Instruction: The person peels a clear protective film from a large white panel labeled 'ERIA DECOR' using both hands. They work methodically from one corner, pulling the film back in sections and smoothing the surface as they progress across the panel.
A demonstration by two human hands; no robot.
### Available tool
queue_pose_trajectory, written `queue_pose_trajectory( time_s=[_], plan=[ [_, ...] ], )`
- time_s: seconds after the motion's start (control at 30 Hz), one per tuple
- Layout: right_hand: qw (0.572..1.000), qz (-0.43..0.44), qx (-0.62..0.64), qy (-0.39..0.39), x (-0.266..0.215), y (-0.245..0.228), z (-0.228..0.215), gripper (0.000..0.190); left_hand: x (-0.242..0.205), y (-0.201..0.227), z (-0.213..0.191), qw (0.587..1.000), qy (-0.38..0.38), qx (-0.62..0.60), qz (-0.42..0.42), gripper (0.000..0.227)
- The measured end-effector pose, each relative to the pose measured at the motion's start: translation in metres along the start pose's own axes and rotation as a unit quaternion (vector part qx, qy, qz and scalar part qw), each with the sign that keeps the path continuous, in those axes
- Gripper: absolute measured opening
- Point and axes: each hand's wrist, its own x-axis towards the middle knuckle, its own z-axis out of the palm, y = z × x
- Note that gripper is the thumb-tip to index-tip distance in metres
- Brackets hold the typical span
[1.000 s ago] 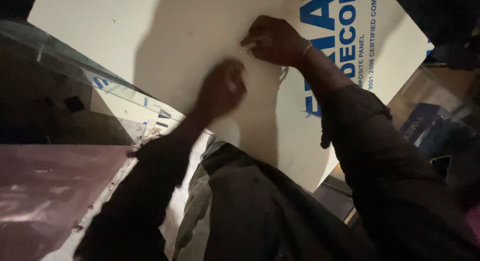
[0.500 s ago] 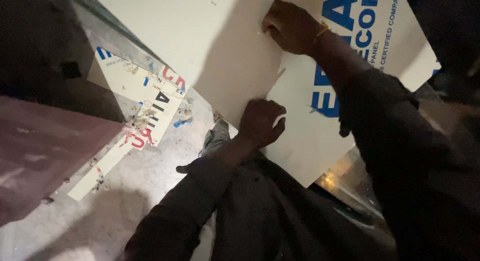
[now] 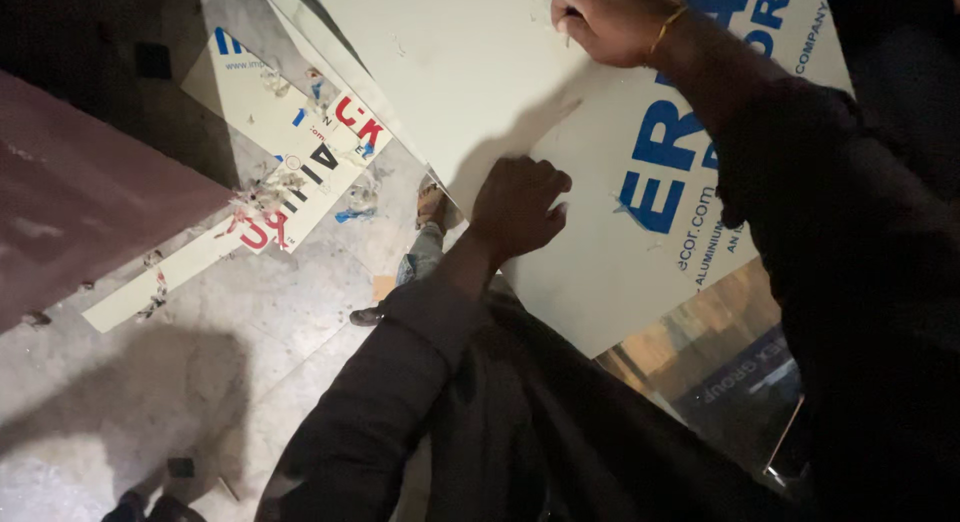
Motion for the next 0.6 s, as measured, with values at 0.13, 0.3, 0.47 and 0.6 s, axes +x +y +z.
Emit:
queue_pose_trajectory(
  time_s=[0.13, 0.3, 0.47, 0.6],
  plan=[
    [0.999, -0.021, -0.028, -0.022, 0.007, -0.007, -0.012, 0.018, -0.002, 0.002, 0.003, 0.999, 0.044, 0.005, 0.017, 0.025],
    [0.996, -0.039, -0.058, -0.059, 0.014, -0.005, -0.025, 0.025, -0.002, 0.005, 0.006, 0.997, 0.06, 0.037, 0.009, 0.029],
    [0.992, -0.077, -0.079, -0.067, 0.016, 0.001, -0.025, 0.024, -0.005, 0.006, 0.006, 0.997, 0.071, 0.026, 0.001, 0.031],
    [0.994, 0.012, -0.078, -0.08, 0.011, 0.002, -0.019, 0.024, -0.005, 0.008, 0.006, 0.996, 0.081, 0.038, 0.013, 0.032]
  ],
)
